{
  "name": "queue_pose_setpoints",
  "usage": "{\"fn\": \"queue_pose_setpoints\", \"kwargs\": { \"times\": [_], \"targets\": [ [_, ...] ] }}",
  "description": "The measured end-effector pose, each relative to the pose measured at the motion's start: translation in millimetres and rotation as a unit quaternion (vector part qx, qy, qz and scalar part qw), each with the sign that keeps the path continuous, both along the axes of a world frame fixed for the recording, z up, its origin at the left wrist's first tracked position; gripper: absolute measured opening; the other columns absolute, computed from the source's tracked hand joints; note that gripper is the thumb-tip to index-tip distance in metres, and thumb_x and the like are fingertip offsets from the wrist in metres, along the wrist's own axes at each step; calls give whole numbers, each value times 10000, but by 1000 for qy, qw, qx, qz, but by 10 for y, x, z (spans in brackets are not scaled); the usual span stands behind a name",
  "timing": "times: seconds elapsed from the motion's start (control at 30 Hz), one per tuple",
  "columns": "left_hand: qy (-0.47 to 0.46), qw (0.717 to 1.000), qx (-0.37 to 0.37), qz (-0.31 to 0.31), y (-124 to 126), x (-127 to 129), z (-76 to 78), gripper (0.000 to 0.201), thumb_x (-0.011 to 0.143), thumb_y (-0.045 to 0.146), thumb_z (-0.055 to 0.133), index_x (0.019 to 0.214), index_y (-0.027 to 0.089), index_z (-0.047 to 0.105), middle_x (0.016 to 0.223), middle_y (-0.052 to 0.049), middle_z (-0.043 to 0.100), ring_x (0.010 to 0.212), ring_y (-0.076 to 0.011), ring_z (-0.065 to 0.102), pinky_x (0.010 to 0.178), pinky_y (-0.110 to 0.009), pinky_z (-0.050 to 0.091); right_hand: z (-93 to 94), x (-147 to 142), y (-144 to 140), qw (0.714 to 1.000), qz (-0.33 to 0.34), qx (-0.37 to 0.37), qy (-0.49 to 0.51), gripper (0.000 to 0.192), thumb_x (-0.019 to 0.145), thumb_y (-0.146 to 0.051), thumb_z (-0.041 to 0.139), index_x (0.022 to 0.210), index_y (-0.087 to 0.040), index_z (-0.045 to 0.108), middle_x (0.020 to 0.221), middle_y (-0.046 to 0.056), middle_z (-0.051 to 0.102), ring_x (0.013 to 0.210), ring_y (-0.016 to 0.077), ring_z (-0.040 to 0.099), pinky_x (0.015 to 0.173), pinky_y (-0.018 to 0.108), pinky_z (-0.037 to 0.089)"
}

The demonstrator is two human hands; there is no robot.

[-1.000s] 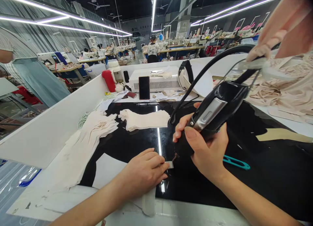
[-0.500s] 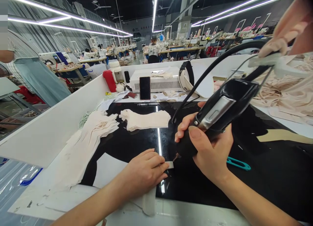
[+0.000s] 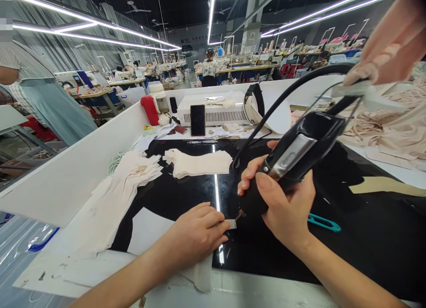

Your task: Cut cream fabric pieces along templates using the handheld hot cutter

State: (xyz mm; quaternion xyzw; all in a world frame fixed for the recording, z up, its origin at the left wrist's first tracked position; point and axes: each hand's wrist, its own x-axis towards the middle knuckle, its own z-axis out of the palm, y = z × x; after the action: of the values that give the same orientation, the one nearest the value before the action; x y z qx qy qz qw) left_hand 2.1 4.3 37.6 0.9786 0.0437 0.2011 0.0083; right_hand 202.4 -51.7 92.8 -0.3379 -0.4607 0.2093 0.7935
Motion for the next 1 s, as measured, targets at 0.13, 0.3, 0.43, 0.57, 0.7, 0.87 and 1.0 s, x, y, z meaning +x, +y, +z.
{"fn": "queue_pose_setpoints", "kwargs": {
  "times": [0.13, 0.3, 0.43, 0.57, 0.7, 0.87, 1.0],
  "targets": [
    [-1, 1000, 2, 1, 10, -11, -9, 278, 1230, 299, 493, 1296, 146, 716, 1097, -61, 748, 1027, -205, 744, 1083, -405, 625, 3, -17, -47, 1000, 7, -2, 10, 410, 944, -430, 946, 1127, -297, 604, 861, -64, 750, 591, 143, 690, 524, 292, 619],
    [2, 1000, 5, 5, 1, -1, -6, 280, 1231, 307, 497, 1296, 151, 721, 1104, -62, 752, 1041, -202, 746, 1096, -402, 618, -7, -64, -85, 1000, 15, -5, 6, 395, 954, -422, 936, 1095, -305, 586, 846, -70, 746, 577, 146, 677, 494, 291, 600],
    [7, 1000, 4, 1, 3, -12, 10, 261, 1223, 304, 516, 1304, 151, 712, 1112, -60, 758, 1029, -209, 741, 1104, -418, 615, -15, -72, -75, 1000, 2, -11, 4, 365, 971, -418, 916, 1077, -305, 586, 844, -70, 743, 577, 145, 676, 505, 295, 608],
    [-1, 1000, 4, 5, -22, -62, 52, 241, 1217, 267, 501, 1312, 160, 694, 1146, -59, 759, 1019, -217, 735, 1119, -444, 610, -18, -51, -88, 1000, 5, -6, 8, 418, 940, -447, 946, 1126, -308, 598, 847, -68, 744, 581, 146, 682, 514, 289, 610],
    [-4, 1000, -17, 8, -61, -131, 89, 240, 1221, 242, 479, 1264, 163, 701, 1137, -57, 759, 1035, -209, 733, 1120, -420, 606, -21, -37, -123, 1000, 3, -11, 1, 427, 934, -444, 954, 1151, -308, 612, 850, -62, 746, 596, 147, 691, 540, 287, 623],
    [1, 999, -32, 19, -82, -188, 69, 216, 1222, 240, 497, 1255, 175, 701, 1112, -47, 760, 1037, -196, 736, 1159, -437, 587, -24, -27, -151, 1000, -2, -7, -4, 390, 947, -420, 943, 1134, -303, 621, 866, -47, 740, 617, 158, 691, 545, 297, 626],
    [-6, 999, -42, 25, -104, -199, 54, 204, 1221, 239, 506, 1252, 179, 699, 1106, -45, 763, 1031, -193, 737, 1155, -430, 585, -30, -5, -180, 1000, -7, -13, -11, 455, 951, -414, 939, 1278, -317, 638, 865, -47, 734, 618, 169, 685, 552, 317, 636]
  ]
}}
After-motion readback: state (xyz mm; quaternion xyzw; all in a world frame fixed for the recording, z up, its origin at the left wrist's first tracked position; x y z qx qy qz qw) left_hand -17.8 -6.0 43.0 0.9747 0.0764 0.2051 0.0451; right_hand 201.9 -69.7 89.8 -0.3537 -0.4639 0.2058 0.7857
